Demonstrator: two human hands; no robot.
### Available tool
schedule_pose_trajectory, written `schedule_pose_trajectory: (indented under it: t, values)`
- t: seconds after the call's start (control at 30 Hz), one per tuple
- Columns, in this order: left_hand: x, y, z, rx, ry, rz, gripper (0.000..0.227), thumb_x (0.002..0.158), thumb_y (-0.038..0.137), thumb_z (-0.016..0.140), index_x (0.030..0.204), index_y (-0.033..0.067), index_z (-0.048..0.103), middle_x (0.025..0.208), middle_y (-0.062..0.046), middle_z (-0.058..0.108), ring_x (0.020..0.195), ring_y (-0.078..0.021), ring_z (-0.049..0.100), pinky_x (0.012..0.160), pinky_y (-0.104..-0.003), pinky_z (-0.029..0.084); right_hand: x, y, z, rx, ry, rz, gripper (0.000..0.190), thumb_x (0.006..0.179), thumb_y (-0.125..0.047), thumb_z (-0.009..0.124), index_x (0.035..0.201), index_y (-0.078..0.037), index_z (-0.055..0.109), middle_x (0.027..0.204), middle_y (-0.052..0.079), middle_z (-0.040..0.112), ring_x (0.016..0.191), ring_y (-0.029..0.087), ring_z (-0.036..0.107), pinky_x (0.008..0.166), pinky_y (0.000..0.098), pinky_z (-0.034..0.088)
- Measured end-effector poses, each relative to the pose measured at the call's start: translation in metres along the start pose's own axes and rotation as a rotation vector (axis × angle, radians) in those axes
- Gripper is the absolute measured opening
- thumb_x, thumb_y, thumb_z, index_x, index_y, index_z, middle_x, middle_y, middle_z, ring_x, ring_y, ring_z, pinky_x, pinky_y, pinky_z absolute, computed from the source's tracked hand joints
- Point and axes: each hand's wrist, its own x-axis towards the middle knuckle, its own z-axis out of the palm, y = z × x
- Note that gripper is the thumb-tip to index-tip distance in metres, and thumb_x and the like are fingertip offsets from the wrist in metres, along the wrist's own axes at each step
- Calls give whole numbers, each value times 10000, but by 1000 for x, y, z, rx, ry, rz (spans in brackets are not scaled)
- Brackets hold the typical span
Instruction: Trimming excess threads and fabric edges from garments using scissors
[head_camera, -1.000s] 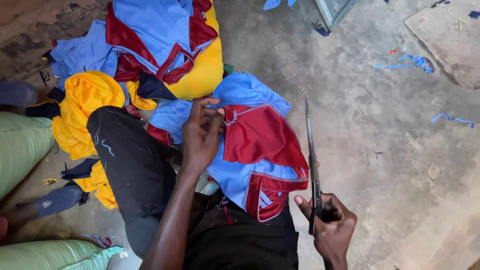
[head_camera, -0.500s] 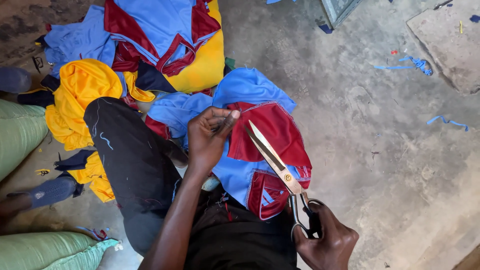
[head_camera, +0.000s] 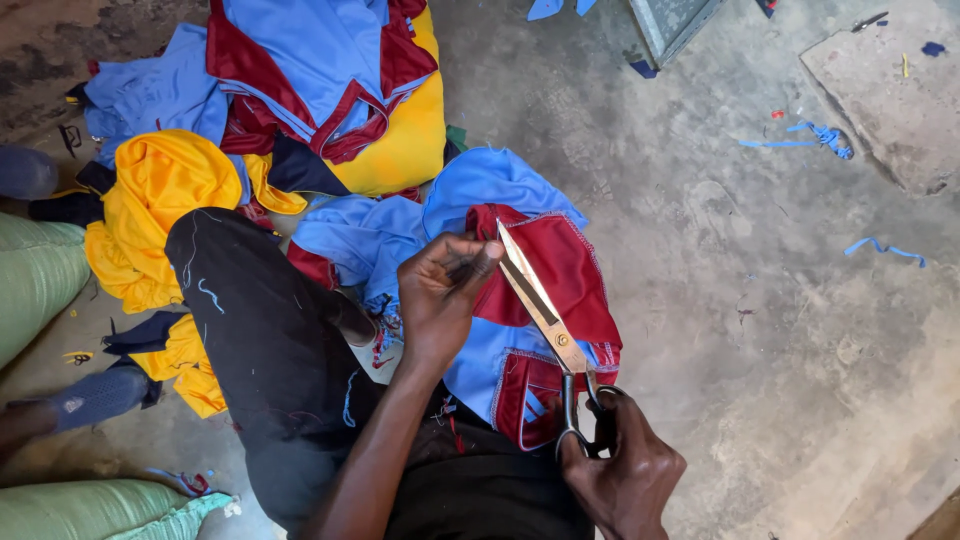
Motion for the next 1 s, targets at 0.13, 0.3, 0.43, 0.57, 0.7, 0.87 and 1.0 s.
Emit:
schedule_pose_trajectory:
  t: [0.13,0.3,0.43,0.57,0.7,0.87,1.0]
  values:
    - [-4,-8,5,-48,20,-18,100,932,198,792,952,123,729,916,-20,738,926,-165,729,841,-342,652,0,-6,7,40,8,69,363,660,-252,792,978,-124,671,664,2,675,515,183,596,464,350,436]
    - [-1,-13,4,-76,42,-19,98,941,178,787,929,106,721,927,-19,753,923,-116,704,841,-304,608,-3,9,13,125,-45,114,258,695,-129,745,944,-105,682,572,20,596,449,149,472,427,341,368]
    - [3,-12,-1,-60,79,-96,155,972,245,744,947,94,718,892,-4,739,893,-89,678,844,-292,579,-6,11,5,119,9,52,313,626,-111,713,937,-126,679,576,-31,575,457,118,439,446,300,377]
    - [5,-6,-2,-71,58,-120,200,975,285,738,942,89,720,827,21,715,837,-49,637,812,-268,553,-11,19,3,23,67,-3,462,522,-165,715,979,-115,677,605,-31,579,464,134,473,453,301,394]
    - [-1,-1,5,-58,39,-125,175,975,254,735,974,79,737,885,-10,757,882,-92,701,823,-280,580,-6,18,12,-2,46,35,460,557,-240,722,998,-118,680,783,-26,736,556,135,656,482,307,443]
    - [-6,-3,9,-65,2,-119,212,979,295,718,975,83,720,926,-27,763,937,-122,718,864,-315,600,10,-1,17,90,28,104,363,733,-349,870,895,-116,645,621,-11,641,467,138,480,460,331,385]
    - [-5,-7,1,-68,8,-145,225,997,328,694,983,104,686,887,13,687,863,-95,623,803,-327,537,8,3,14,184,-43,162,187,723,-195,791,859,-143,673,541,-5,469,499,118,342,467,337,338]
